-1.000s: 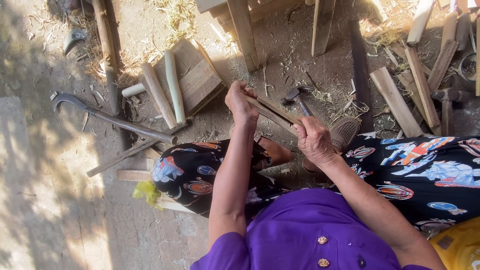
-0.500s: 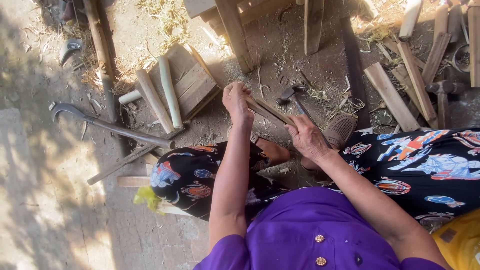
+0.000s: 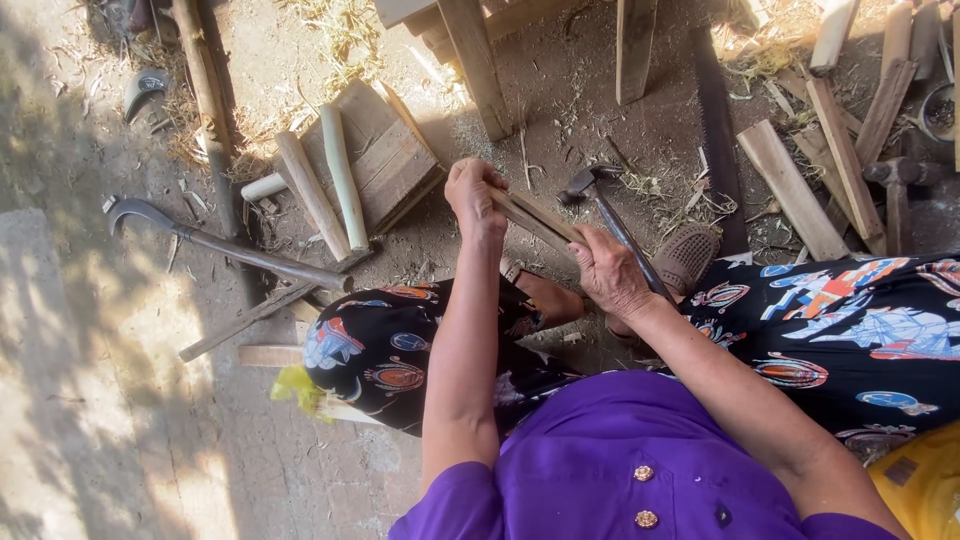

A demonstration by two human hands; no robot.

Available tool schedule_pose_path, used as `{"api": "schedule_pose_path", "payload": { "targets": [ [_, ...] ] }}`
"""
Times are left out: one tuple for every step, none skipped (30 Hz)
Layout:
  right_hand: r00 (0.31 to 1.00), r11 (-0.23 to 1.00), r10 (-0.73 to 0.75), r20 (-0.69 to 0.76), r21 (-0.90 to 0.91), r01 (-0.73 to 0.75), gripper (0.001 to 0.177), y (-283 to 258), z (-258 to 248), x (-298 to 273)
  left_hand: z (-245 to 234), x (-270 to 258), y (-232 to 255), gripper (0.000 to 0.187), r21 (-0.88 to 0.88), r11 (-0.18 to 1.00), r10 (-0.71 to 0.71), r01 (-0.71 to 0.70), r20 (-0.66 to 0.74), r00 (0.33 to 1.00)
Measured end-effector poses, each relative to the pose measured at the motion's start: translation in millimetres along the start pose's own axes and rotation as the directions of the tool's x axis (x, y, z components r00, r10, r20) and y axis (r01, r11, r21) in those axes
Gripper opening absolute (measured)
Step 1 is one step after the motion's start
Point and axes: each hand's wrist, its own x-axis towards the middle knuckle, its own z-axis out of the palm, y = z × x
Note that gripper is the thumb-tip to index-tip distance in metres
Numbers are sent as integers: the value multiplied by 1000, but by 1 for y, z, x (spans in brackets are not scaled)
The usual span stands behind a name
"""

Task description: Using a hammer to pry apart and break small wooden slats from a pile of scrap wood while sitting on the ground.

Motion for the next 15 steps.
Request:
{"api": "schedule_pose_path", "payload": {
  "targets": [
    [1000,1000,1,1,-1,-1,42,-2,0,-2,4,-8,7,17,0,1000,-2,2,-1,1000],
    [1000,1000,5,-26,23,-4,40,-5,-1,-3,8,-17,15,15,20,999,33,-33,14,999],
    [998,999,5,-55,44,-2,39,-6,-2,-2,15,-24,22,14,35,997,69,-70,33,997],
    [998,999,3,-57,42,0,39,-14,-6,1,22,-29,29,14,32,997,69,-70,35,997],
    [997,999,13,-79,47,-9,37,-23,-10,1,25,-36,36,15,39,996,81,-81,13,997],
    [995,998,24,-101,53,-18,36,-32,-13,0,29,-42,43,18,47,995,93,-92,-8,996],
    [995,999,19,-99,53,-14,36,-34,-14,2,31,-44,45,18,43,995,95,-95,-11,995],
    [995,999,24,-99,51,-19,35,-36,-14,3,33,-45,47,18,31,995,101,-100,-34,994],
    [995,998,35,-96,49,-31,34,-39,-15,1,32,-49,47,19,23,995,101,-100,-61,993],
    [995,998,37,-90,49,-33,34,-41,-17,0,30,-49,45,19,24,995,99,-97,-66,993],
    [995,996,57,-81,66,-52,33,-44,-18,2,28,-49,44,20,22,995,96,-94,-76,992],
    [994,994,77,-72,83,-71,32,-46,-20,3,27,-48,43,22,21,996,92,-91,-87,992],
    [994,994,79,-70,85,-73,32,-45,-19,3,26,-47,41,22,23,996,93,-91,-89,992],
    [993,992,104,-59,85,-98,32,-43,-19,2,25,-47,40,22,29,996,92,-89,-102,991],
    [991,990,121,-55,82,-117,32,-41,-18,5,27,-44,39,22,30,995,96,-93,-109,989]
  ]
}}
